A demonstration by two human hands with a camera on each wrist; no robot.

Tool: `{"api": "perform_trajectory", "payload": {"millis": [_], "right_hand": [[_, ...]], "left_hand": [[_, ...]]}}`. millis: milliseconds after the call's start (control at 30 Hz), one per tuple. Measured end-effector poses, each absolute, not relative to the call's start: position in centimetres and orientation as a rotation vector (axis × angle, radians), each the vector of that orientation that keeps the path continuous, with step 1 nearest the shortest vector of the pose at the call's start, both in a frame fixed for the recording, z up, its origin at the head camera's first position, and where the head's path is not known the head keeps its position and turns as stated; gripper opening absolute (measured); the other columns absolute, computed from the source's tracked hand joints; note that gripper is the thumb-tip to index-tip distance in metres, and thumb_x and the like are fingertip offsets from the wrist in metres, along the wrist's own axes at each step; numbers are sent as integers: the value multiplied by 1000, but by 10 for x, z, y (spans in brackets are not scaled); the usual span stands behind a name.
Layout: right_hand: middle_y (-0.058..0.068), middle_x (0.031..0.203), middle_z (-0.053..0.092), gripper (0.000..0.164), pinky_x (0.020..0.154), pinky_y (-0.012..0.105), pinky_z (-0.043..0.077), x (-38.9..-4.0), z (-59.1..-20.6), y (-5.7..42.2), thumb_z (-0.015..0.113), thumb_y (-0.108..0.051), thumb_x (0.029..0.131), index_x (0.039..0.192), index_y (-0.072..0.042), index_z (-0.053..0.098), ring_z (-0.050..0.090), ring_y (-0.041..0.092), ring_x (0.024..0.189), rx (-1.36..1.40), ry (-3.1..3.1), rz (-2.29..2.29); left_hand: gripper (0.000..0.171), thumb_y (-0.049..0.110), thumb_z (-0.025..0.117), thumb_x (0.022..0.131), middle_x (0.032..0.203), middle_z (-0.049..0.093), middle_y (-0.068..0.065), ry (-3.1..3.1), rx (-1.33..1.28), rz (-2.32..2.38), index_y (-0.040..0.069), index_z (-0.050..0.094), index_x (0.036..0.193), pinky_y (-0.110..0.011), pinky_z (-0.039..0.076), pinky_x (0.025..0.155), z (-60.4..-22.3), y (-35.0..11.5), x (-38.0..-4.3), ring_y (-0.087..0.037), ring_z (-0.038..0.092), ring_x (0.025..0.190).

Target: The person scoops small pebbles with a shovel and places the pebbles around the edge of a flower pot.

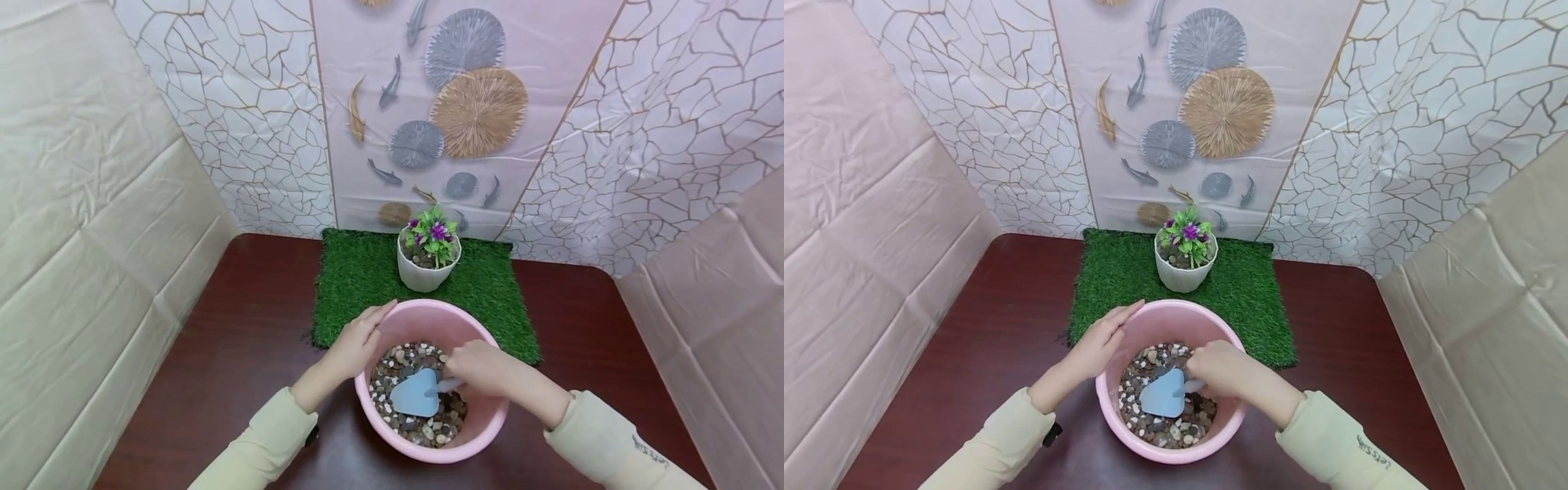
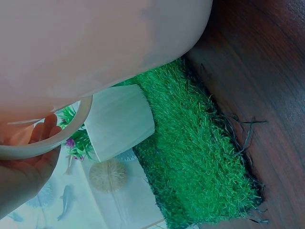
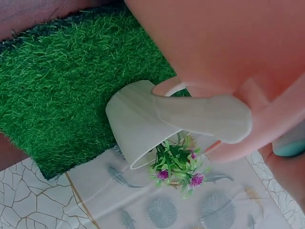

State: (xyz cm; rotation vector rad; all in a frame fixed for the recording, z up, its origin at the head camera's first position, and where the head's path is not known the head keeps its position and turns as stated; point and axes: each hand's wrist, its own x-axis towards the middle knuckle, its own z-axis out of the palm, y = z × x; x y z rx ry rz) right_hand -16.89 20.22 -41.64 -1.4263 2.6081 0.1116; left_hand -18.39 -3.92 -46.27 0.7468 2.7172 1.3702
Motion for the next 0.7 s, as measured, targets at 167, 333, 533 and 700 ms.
{"api": "perform_trajectory", "payload": {"millis": [167, 333, 533, 700], "right_hand": [[-9, 61, 61, 14, 52, 23, 46, -168, -421, 195, 77, -14, 67, 66, -21, 66, 52, 7, 52, -1386, 2577, 45], [-10, 61, 61, 19, 50, 23, 44, -167, -424, 190, 80, -17, 65, 63, -21, 62, 53, 9, 52, -1463, 2639, 138], [-10, 61, 62, 13, 45, 21, 38, -177, -430, 194, 79, -19, 67, 72, -23, 67, 46, 7, 46, -1597, 2693, 205], [-8, 58, 59, 15, 42, 20, 34, -185, -436, 199, 76, -14, 70, 78, -23, 68, 42, 7, 44, -1701, 2730, 212]], "left_hand": [[51, 0, 38, 95, 137, 48, -17, 2691, 730, 1373, 9, 37, 145, -48, 43, 103, -463, -40, -183, -33, 50, 124], [50, 0, 38, 95, 137, 48, -18, 2690, 752, 1380, 8, 38, 145, -48, 43, 102, -463, -40, -183, -34, 50, 124], [50, -1, 38, 95, 137, 49, -18, 2694, 751, 1378, 7, 38, 144, -48, 42, 103, -461, -42, -183, -34, 49, 124], [51, -1, 38, 95, 137, 48, -18, 2692, 764, 1368, 8, 37, 145, -47, 44, 101, -461, -41, -184, -34, 51, 122]]}}
